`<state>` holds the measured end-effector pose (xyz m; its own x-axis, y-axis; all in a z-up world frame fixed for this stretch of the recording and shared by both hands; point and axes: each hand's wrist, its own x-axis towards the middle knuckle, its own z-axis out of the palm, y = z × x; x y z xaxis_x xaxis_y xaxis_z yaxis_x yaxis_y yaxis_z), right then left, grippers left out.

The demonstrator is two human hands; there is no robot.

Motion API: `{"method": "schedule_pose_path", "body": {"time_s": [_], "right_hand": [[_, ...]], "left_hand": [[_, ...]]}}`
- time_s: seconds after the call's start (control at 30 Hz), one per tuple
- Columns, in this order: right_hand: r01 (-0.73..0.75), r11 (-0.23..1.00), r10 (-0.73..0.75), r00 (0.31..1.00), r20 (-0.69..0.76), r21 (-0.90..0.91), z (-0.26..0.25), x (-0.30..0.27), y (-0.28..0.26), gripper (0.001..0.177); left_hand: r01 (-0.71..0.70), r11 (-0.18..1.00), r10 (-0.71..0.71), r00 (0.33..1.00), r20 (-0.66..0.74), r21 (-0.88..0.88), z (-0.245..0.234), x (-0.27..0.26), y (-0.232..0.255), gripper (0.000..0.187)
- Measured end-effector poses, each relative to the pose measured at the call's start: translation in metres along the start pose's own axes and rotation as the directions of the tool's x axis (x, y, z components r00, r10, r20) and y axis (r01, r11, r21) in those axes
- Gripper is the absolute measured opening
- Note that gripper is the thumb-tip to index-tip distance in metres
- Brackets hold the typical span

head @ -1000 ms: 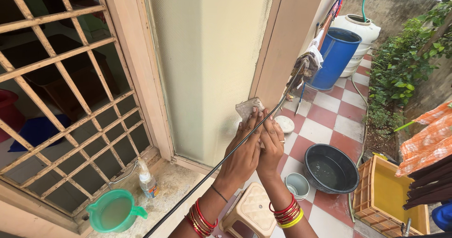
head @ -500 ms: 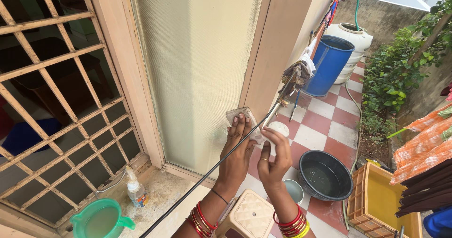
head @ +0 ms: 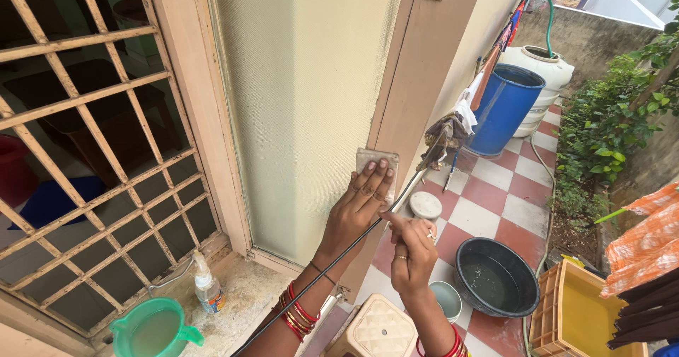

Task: The person cleans a window frame by spraying liquid from a bottle and wiping the surface with a cloth.

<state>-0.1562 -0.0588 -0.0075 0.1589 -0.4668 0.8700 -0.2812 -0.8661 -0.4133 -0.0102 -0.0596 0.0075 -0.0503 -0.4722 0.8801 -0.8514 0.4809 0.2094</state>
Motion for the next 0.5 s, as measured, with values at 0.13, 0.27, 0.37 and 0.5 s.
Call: {"method": "schedule_pose_path", "body": {"time_s": [0.13, 0.27, 0.37, 0.5], "right_hand": [[0.058, 0.998, -0.057, 0.998, -0.034, 0.004, -0.001, 0.007, 0.001, 0.044], [0.053, 0.999, -0.053, 0.998, -0.046, 0.011, -0.003, 0.019, -0.002, 0.038], [0.03, 0.996, -0.025, 0.998, -0.059, 0.081, -0.009, 0.027, -0.004, 0.038], [0.052, 0.998, -0.058, 0.989, -0.137, -0.046, -0.015, 0.032, -0.01, 0.041]], "left_hand": [[-0.09, 0.996, 0.09, 0.996, 0.013, 0.008, -0.014, 0.031, 0.003, 0.064], [-0.109, 0.993, 0.109, 0.994, 0.001, -0.043, -0.022, 0.044, 0.011, 0.061], [-0.094, 0.995, 0.093, 0.995, -0.026, -0.034, -0.021, 0.041, 0.013, 0.061], [-0.078, 0.994, 0.078, 0.997, -0.01, -0.079, -0.023, 0.036, 0.012, 0.063]]}}
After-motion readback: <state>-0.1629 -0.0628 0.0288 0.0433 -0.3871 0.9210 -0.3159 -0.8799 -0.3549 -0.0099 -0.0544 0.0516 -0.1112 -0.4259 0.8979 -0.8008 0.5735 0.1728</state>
